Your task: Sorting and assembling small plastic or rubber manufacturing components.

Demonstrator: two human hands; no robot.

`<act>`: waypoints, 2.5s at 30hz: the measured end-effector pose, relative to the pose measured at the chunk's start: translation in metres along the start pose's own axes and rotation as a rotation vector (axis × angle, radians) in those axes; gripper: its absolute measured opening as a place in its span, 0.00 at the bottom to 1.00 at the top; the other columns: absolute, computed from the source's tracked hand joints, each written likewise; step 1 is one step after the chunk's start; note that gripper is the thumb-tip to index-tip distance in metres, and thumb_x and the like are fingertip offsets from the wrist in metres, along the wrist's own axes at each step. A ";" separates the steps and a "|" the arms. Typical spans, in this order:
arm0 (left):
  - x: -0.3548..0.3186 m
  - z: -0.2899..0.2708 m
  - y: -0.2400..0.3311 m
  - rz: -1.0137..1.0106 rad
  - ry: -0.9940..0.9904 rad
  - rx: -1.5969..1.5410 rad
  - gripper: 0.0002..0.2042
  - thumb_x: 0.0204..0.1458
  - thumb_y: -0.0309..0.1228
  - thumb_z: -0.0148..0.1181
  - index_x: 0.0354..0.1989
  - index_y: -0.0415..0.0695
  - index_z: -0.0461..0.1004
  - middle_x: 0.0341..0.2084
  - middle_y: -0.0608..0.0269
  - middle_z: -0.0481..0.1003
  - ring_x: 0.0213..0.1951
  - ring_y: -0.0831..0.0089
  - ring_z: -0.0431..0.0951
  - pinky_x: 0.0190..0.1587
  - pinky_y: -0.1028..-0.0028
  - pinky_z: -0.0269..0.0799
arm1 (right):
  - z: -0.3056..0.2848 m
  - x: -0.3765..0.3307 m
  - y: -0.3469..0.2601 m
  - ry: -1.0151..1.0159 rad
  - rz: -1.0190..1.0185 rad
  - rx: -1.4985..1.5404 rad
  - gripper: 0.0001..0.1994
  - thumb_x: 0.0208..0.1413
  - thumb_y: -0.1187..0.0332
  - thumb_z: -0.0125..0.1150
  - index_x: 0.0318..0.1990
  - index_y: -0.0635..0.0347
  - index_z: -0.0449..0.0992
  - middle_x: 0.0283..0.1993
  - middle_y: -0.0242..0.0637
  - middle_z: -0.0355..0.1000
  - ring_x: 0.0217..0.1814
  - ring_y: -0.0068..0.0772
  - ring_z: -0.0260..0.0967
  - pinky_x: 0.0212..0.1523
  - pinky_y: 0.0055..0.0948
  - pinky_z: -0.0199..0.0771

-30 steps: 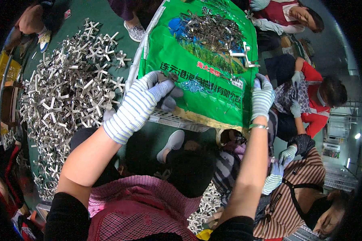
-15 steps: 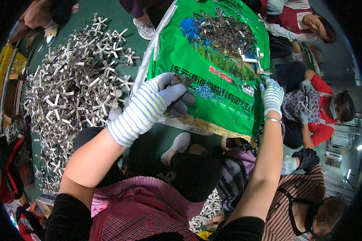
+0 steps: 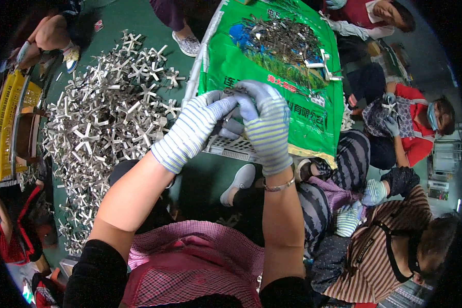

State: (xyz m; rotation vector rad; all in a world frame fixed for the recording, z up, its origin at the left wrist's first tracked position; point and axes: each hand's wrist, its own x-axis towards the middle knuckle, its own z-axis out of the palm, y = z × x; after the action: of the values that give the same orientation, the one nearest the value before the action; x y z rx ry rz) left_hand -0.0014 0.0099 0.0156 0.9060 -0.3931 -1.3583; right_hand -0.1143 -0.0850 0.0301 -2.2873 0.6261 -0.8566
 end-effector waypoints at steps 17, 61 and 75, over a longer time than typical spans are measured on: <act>0.004 0.000 0.000 0.074 0.044 0.158 0.10 0.58 0.30 0.50 0.44 0.37 0.68 0.25 0.64 0.73 0.20 0.81 0.70 0.23 0.81 0.68 | 0.004 -0.001 0.020 0.292 -0.026 -0.045 0.08 0.50 0.70 0.64 0.36 0.64 0.78 0.34 0.40 0.75 0.34 0.30 0.72 0.37 0.26 0.72; -0.015 0.015 -0.022 0.002 -0.301 0.484 0.12 0.58 0.31 0.49 0.44 0.36 0.70 0.27 0.61 0.76 0.25 0.80 0.75 0.28 0.81 0.71 | -0.018 -0.014 0.088 -0.175 0.499 -0.724 0.15 0.47 0.63 0.62 0.44 0.50 0.77 0.37 0.42 0.76 0.40 0.44 0.74 0.43 0.39 0.72; 0.004 0.000 -0.011 -0.057 0.038 -0.105 0.10 0.58 0.29 0.51 0.44 0.35 0.65 0.28 0.54 0.74 0.23 0.71 0.74 0.25 0.75 0.74 | -0.022 -0.025 0.050 0.121 0.288 -0.192 0.09 0.57 0.71 0.51 0.43 0.59 0.75 0.39 0.46 0.72 0.39 0.42 0.70 0.43 0.36 0.70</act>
State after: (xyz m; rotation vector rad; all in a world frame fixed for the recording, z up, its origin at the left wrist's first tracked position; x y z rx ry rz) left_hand -0.0072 0.0068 0.0064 0.8600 -0.2667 -1.3985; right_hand -0.1573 -0.1132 -0.0009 -2.2472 1.1037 -0.8273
